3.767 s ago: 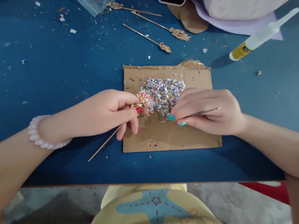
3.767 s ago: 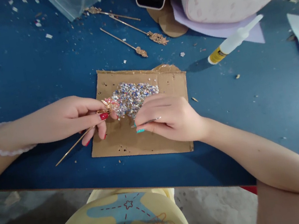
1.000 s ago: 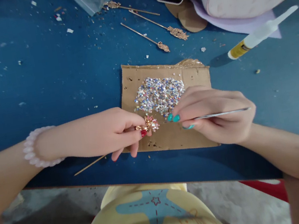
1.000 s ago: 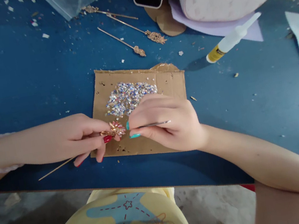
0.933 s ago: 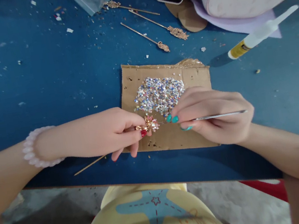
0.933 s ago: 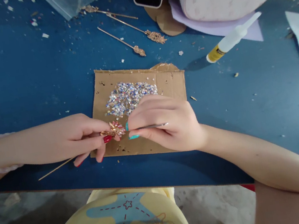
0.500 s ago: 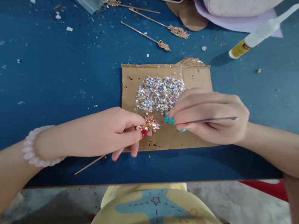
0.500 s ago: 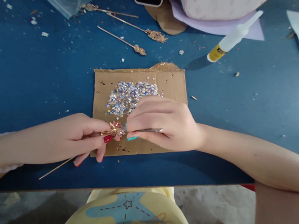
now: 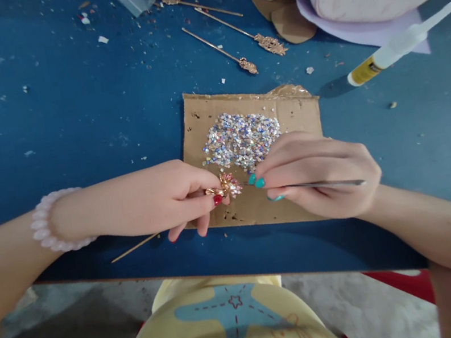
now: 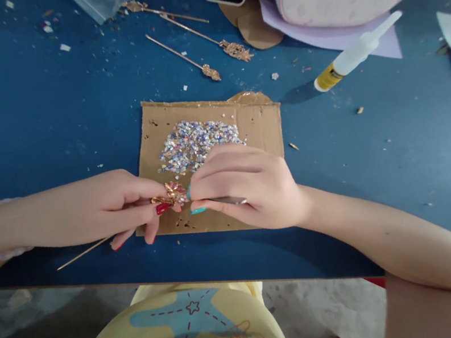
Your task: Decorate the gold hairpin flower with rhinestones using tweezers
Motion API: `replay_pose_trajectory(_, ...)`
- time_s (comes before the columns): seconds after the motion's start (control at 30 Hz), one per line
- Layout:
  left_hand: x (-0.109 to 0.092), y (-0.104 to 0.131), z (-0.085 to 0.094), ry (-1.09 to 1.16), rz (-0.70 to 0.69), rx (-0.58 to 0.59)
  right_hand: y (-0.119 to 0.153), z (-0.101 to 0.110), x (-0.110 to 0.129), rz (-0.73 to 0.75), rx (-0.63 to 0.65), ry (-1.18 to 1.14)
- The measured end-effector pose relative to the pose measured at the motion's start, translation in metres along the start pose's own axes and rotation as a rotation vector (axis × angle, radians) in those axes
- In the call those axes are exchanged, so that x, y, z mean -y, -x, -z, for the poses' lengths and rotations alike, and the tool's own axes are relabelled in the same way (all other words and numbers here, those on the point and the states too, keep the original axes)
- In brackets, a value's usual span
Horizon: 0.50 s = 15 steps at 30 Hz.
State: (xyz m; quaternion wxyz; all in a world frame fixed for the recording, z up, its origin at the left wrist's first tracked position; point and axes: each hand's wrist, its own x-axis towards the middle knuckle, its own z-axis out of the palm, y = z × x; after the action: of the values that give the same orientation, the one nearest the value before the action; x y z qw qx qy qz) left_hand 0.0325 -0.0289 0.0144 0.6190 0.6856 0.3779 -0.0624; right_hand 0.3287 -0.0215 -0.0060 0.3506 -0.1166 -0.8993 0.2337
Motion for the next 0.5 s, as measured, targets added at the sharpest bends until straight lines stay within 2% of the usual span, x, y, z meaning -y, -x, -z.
replay_pose_trajectory(0.5, -0.0024, 0.0007, 0.0012, -0.029, 0.019, 0.015, -0.0014, 0.0011, -0.0018, 0.043, 0.009, 0.054)
